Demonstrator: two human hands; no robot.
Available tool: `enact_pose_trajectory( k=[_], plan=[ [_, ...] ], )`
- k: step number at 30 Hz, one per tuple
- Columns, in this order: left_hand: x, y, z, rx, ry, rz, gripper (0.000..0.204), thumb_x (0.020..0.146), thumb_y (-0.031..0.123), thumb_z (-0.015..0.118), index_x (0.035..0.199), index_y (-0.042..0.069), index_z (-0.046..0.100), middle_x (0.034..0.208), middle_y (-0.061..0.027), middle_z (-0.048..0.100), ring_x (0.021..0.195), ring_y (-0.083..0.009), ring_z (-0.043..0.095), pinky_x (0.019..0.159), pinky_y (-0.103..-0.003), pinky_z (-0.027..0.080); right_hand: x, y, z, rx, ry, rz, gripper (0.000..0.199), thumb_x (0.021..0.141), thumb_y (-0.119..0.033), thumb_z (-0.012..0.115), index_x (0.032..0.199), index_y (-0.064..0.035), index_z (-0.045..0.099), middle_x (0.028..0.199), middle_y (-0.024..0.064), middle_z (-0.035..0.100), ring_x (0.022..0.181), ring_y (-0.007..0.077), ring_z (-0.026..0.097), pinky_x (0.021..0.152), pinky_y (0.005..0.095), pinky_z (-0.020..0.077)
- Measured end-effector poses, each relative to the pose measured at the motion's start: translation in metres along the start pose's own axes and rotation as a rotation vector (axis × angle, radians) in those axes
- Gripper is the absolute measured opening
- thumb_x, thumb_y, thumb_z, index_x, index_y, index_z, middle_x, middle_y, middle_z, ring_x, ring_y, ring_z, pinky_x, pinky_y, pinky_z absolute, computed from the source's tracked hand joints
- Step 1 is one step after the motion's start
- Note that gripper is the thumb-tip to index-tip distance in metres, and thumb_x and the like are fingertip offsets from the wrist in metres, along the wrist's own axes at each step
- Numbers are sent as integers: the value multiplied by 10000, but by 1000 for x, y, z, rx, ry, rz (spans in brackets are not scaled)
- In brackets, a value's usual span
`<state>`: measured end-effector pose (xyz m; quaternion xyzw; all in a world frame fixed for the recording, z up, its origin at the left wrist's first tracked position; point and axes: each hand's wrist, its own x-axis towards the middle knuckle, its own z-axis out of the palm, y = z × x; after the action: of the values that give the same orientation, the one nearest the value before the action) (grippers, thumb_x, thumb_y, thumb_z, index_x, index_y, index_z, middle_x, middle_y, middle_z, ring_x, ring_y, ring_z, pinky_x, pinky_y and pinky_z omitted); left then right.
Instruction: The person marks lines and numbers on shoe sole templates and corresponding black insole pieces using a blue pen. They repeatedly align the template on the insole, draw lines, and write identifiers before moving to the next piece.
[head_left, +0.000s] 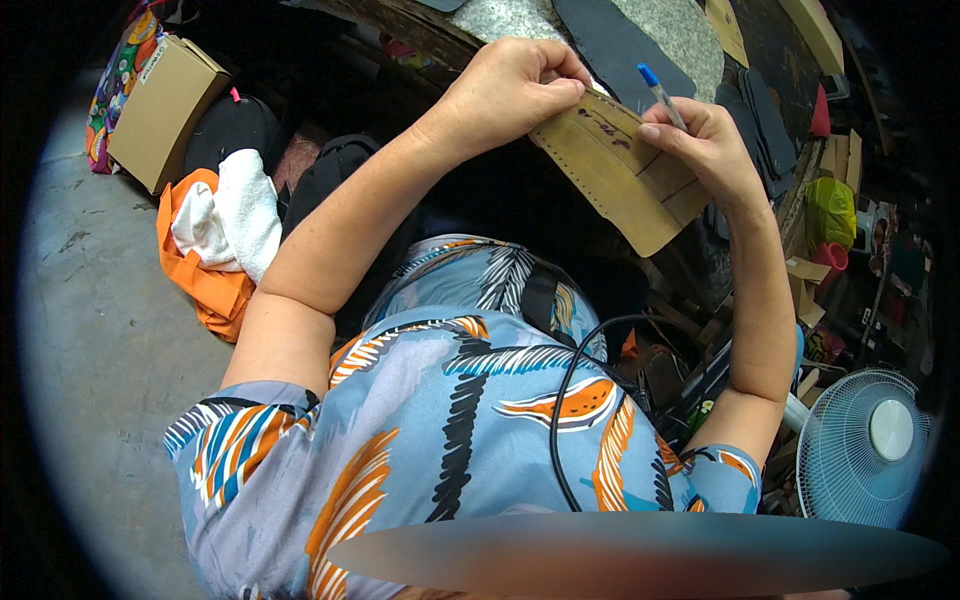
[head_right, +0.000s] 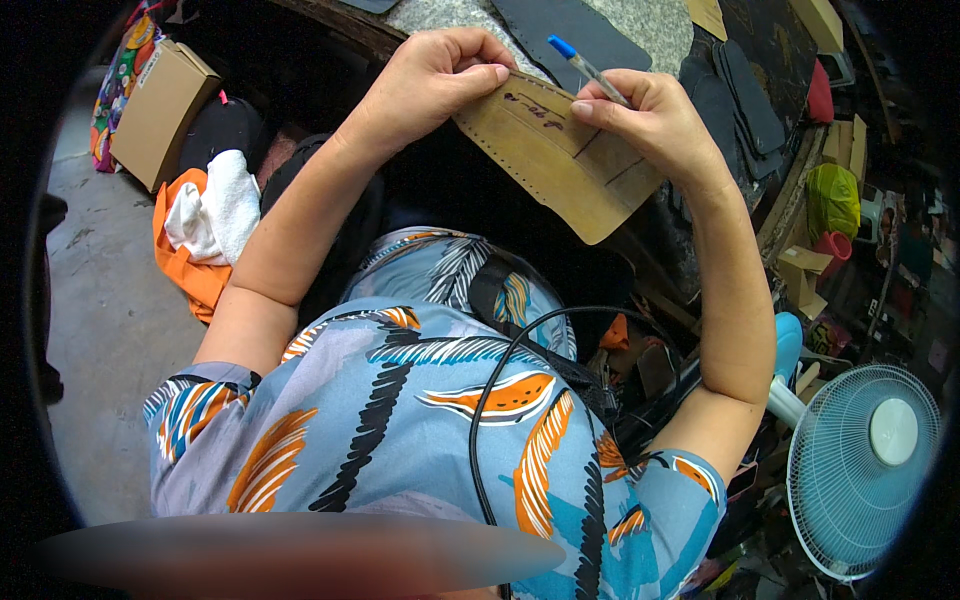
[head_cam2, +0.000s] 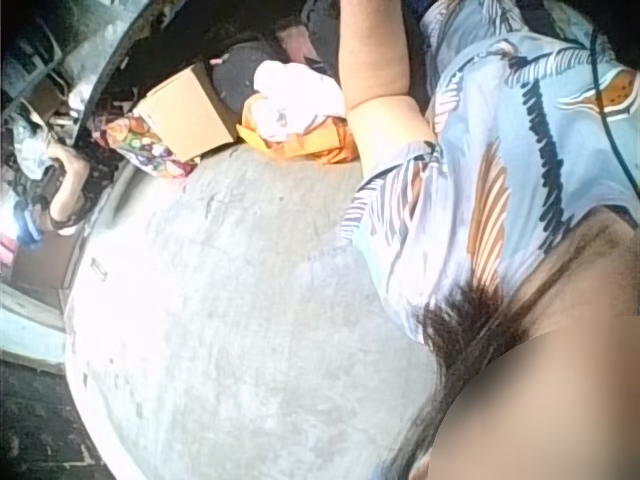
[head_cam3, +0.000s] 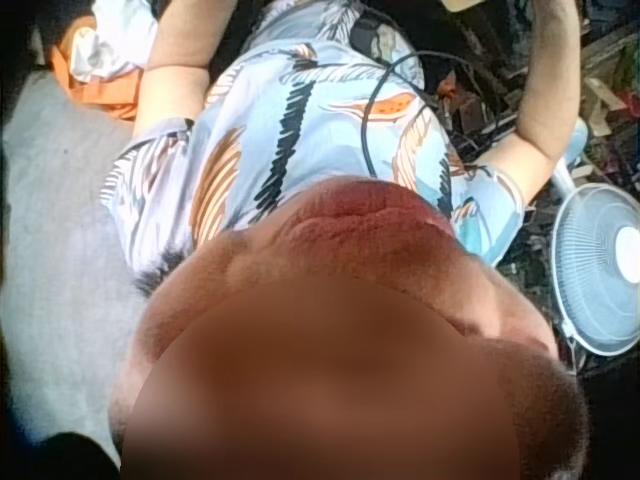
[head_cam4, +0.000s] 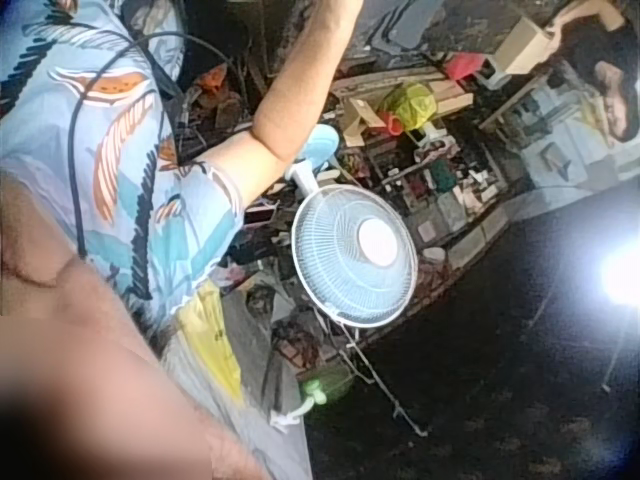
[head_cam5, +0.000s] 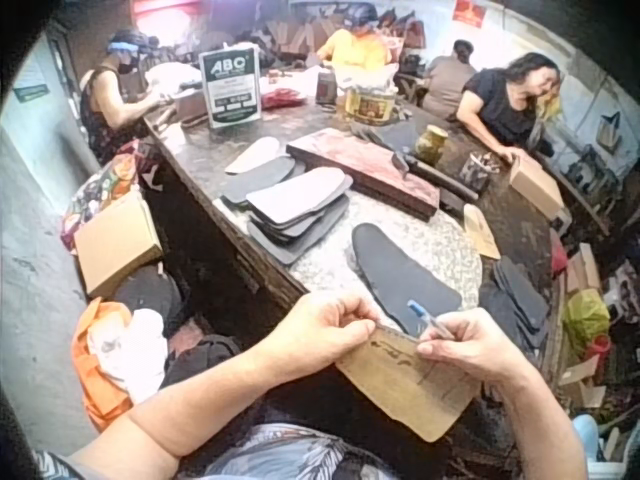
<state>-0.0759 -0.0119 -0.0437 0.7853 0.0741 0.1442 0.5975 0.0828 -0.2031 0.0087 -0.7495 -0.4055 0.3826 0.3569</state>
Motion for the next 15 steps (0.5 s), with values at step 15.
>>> enact_pose_trajectory(
  k=[15],
  plan=[
    [-1,-5,-10,-23,-24,-28,247,860,176,573,968,-22,673,778,-81,661,698,-115,624,648,-254,513,4,2,-4,2,-14,14,239,842,-285,710,884,-50,693,740,-5,644,680,59,578,658,217,457]
  ],
)
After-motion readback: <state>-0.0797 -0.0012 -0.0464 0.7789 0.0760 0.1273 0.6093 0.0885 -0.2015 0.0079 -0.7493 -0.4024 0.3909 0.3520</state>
